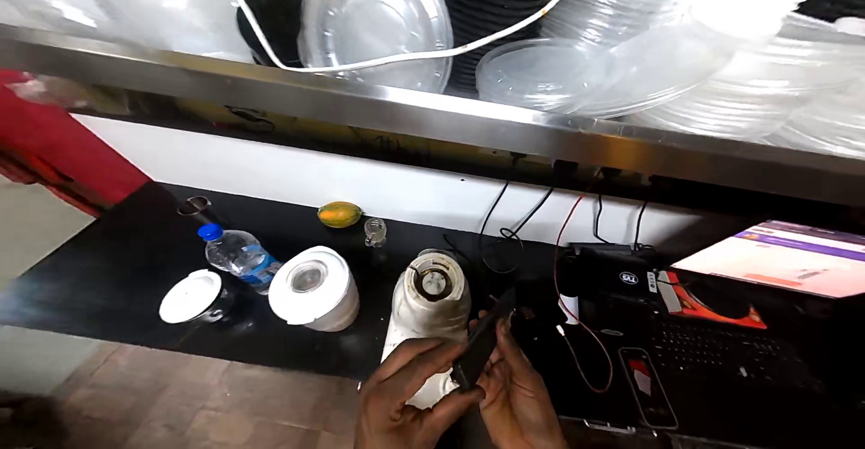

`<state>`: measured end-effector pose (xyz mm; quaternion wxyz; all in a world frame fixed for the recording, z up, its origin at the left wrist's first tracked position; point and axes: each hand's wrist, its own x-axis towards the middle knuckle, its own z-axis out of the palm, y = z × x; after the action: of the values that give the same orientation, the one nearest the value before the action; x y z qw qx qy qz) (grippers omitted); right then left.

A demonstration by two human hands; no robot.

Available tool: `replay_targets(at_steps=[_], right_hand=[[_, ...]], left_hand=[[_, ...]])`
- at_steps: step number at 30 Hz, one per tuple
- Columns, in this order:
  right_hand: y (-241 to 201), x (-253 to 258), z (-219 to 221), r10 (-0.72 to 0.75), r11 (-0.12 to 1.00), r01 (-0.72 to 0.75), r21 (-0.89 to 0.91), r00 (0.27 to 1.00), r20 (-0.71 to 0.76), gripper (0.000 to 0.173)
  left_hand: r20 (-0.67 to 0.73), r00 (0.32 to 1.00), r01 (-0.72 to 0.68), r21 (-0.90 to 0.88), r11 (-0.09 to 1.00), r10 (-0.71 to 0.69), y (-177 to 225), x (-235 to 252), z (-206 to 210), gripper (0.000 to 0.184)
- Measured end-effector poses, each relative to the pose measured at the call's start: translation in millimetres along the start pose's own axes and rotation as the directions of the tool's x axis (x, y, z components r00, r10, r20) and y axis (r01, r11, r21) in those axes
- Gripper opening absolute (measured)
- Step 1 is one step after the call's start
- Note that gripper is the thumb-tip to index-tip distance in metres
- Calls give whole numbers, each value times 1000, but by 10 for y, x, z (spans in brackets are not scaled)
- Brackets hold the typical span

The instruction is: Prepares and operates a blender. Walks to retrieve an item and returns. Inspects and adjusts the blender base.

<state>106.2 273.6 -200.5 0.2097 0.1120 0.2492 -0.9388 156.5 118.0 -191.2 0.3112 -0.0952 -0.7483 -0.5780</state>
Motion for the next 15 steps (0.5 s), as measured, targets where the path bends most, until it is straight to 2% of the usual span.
replay_targets(at_steps=[6, 9, 12, 15], right_hand=[[816, -671, 270, 128, 991, -123, -45, 983, 132, 36], [1398, -1016, 408, 304, 952, -290, -99, 935, 182, 38], [2053, -1338, 489, 526, 840, -469, -273, 829, 193, 43], [2720, -1562, 469, 701, 688, -546, -478, 670, 243, 55]], left_hand=[[-90, 993, -69, 69, 995, 75, 415, -523, -836, 39], [-141, 985, -83, 149, 985, 104, 650, -885, -1412, 38], [-229, 966, -48, 291, 956, 119, 842, -1312, -1989, 37], [-310, 941, 29, 469, 883, 133, 983, -1757, -2537, 34]])
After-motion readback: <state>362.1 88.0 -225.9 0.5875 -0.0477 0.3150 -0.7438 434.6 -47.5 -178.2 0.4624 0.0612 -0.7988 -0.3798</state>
